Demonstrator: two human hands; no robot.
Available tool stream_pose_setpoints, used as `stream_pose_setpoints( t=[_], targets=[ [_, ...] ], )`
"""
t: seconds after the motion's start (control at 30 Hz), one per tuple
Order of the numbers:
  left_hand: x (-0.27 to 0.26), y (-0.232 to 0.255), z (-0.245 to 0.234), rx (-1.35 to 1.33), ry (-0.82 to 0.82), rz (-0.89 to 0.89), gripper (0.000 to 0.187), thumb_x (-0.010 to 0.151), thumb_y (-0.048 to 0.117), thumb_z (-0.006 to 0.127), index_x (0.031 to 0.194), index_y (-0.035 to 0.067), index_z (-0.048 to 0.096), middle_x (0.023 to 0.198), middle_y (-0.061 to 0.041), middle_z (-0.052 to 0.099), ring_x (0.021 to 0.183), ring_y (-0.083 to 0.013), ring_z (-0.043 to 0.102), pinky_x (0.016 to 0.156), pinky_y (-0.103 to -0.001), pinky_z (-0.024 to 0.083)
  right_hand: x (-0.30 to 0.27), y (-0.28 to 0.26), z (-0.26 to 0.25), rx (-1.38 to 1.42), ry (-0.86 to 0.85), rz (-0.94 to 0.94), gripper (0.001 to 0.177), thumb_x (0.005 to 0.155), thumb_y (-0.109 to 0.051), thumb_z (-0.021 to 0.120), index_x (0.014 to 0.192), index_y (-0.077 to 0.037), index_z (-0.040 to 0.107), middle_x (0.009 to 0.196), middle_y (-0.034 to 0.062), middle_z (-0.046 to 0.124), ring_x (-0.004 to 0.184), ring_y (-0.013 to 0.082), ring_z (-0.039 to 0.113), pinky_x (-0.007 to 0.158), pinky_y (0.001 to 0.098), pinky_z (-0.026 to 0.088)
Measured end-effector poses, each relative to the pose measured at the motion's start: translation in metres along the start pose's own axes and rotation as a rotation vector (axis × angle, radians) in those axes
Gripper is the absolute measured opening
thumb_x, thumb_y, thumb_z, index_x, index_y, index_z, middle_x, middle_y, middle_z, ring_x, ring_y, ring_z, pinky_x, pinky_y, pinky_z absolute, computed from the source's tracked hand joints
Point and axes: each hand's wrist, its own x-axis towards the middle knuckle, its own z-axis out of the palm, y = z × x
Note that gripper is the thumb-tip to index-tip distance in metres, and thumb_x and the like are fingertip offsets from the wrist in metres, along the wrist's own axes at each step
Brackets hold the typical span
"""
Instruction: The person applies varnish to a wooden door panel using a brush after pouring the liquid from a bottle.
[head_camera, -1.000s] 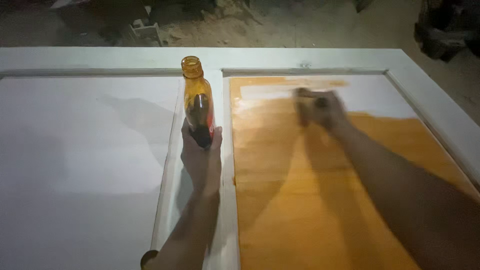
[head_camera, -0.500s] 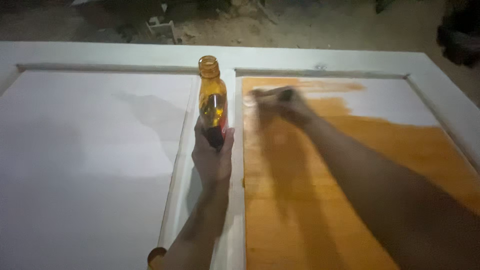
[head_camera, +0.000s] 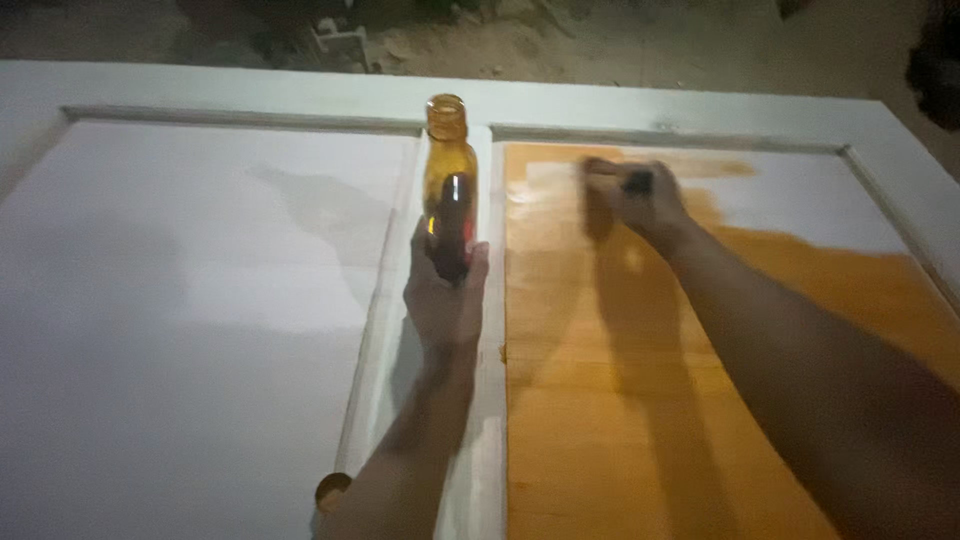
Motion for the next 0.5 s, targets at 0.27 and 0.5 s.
stream_pose_setpoints(
  t=[0.27, 0.5],
  targets=[
    [0.007, 0.005, 0.002, -0.041, -0.030, -0.002, 0.094, 0.072, 0.018, 0.089, 0.151, 0.016, 0.038, 0.126, -0.008, 0.067, 0.111, -0.0220, 0.067, 0.091, -0.036, 0.053, -0.061, -0.075, -0.027, 0.327, 0.363, 0.597, 0.048, 0.090, -0.043, 0.068, 0.115, -0.003, 0.061, 0.097, 0.0128, 0.071, 0.068, 0.0214, 0.066, 0.067, 0.0402, 0.056],
    [0.024, 0.028, 0.009, 0.386, -0.072, 0.349, 0.060, 0.075, 0.008, 0.076, 0.133, 0.018, 0.064, 0.119, -0.007, 0.073, 0.106, -0.0277, 0.070, 0.094, -0.042, 0.052, -0.135, -0.145, -0.065, 0.994, 0.316, 0.164, 0.047, 0.094, -0.039, 0.060, 0.125, -0.005, 0.051, 0.113, 0.0131, 0.057, 0.091, 0.0259, 0.069, 0.080, 0.0397, 0.063]
  ],
)
